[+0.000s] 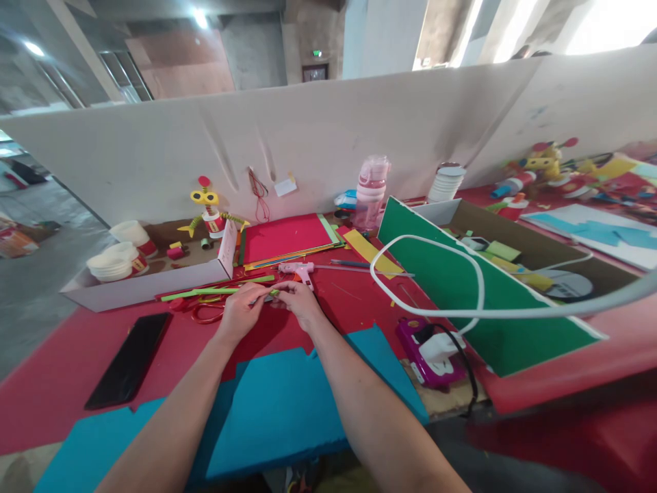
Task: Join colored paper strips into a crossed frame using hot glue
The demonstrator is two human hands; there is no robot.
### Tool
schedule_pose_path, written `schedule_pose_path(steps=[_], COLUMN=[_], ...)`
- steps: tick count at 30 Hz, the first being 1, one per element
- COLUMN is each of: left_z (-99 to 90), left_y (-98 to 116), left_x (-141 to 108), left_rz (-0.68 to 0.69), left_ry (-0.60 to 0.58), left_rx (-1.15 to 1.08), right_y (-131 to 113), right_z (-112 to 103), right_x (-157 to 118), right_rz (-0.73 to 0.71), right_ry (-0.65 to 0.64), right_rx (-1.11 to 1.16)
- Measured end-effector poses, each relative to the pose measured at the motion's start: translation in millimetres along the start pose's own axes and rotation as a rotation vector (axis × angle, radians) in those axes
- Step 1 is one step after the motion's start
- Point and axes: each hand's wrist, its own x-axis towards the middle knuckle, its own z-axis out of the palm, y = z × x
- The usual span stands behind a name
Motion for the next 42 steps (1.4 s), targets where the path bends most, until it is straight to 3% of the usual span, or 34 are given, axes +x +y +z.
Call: schedule_pose_path(steps=[16,20,26,28,32,35,42], left_z=[-6.4,-5.3,-6.9,-6.2,-1.7,0.2,-4.5], left_y=[1.3,3.5,4.8,5.3,6.4,6.1,4.3], left_x=[0.9,0.6,3.3,4.2,4.1,3.2,3.5], left_rz=[0.136,0.021,-0.456,-0.551,-0.573,-0.546,-0.550], left_ry=[-0.100,-0.029,0.072,0.073,-0.007,0.010,0.080], left_rx=[0.074,-0.047,-0.444,-0.539,-0.631,-0.597,-0.491], right_y=[-2.0,-4.1,-3.8,-2.1,-0.9,-2.0,0.3], right_z=[-2.9,0.4,4.7,5.0,7.2,10.3,9.9], right_x=[0.2,-4.1,-1.4,0.7,0.4,-2.5,-3.1], right_rz=[0.023,-0.022,-0.150,-0.217,-0.333,-0.371,-0.236], right_ry=[-0.026,-0.045,0.057,0.072,0.064,0.051,0.012], right_rx=[0.061,0.044,-0.050,-0.110,-0.201,-0.249,-0.290])
